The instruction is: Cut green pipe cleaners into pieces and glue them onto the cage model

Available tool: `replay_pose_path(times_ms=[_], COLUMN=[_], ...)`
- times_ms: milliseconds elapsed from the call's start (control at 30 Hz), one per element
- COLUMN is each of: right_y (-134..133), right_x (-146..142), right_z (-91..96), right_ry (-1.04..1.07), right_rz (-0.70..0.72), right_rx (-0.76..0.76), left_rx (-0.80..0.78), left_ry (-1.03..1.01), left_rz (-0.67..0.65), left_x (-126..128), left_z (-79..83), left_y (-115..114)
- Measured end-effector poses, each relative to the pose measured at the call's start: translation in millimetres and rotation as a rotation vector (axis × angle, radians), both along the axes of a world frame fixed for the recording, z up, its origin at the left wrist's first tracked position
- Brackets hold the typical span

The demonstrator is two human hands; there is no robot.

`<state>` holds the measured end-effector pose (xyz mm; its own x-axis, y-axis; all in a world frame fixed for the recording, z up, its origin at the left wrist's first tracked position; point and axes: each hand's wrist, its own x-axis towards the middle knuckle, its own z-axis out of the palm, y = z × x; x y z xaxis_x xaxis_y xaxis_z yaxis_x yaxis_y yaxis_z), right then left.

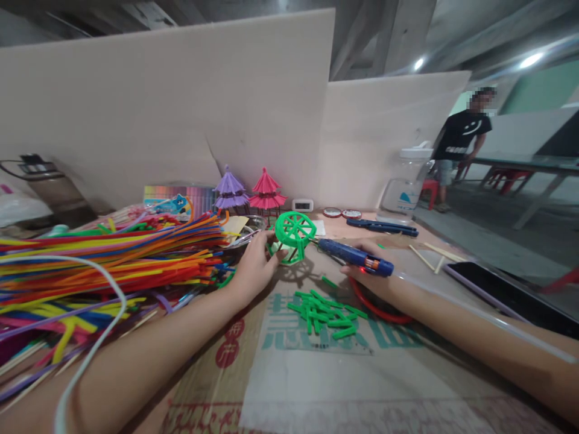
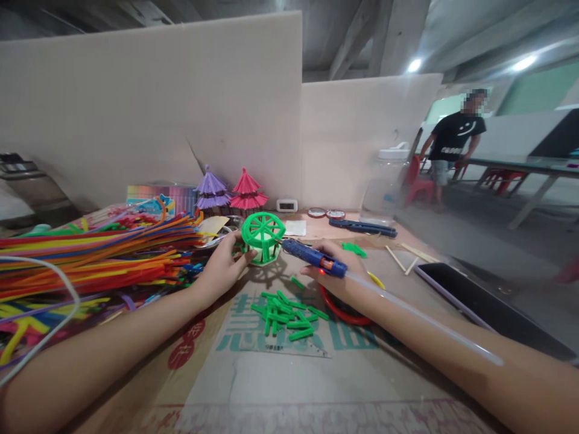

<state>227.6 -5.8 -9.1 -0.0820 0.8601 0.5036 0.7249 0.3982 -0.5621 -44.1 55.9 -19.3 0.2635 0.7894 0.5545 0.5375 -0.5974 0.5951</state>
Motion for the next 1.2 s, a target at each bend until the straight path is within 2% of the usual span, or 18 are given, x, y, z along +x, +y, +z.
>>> replay_pose_path(times_ms=[367,567,667,800,900,1000,1100,1200], right_y=[3,4,-2,-3,18,55,95,127], right_x=[0,-1,-3,-4,-1,4,8,8], right_z=[-1.2,-3.7,5.8,34.0,52.6,60.6,59.7,51.3], right_ry=[-0.018,-0.011,0.127,0.300,0.379,0.407,0.206,0.136], right_rz=[-0.014,0.063,0.059,0.073,0.052,0.062,-0.128,-0.175], right_rx=[-0.030,-0.043,-0.022,-0.037,-0.112,-0.141,-0.234,-0.263], left_rx=[-0.039,-0.085,-0.131,-0.134,-0.134,-0.139,-0.145,-0.160], left_ry=[-0.064,-0.076,-0.091,-0.068,-0.062,-0.069,-0.078,-0.111], left_rz=[-0.012,0.003,0.001,0.022,0.037,0.023,0.002,-0.013], left_x=[-1,1,0,0,0,-1,-1,-1], left_z=[-0.6,3.0,3.2,1.9,1.1,0.0,-1.0,-0.4], left_y=[3,3,3,4,5,6,7,6])
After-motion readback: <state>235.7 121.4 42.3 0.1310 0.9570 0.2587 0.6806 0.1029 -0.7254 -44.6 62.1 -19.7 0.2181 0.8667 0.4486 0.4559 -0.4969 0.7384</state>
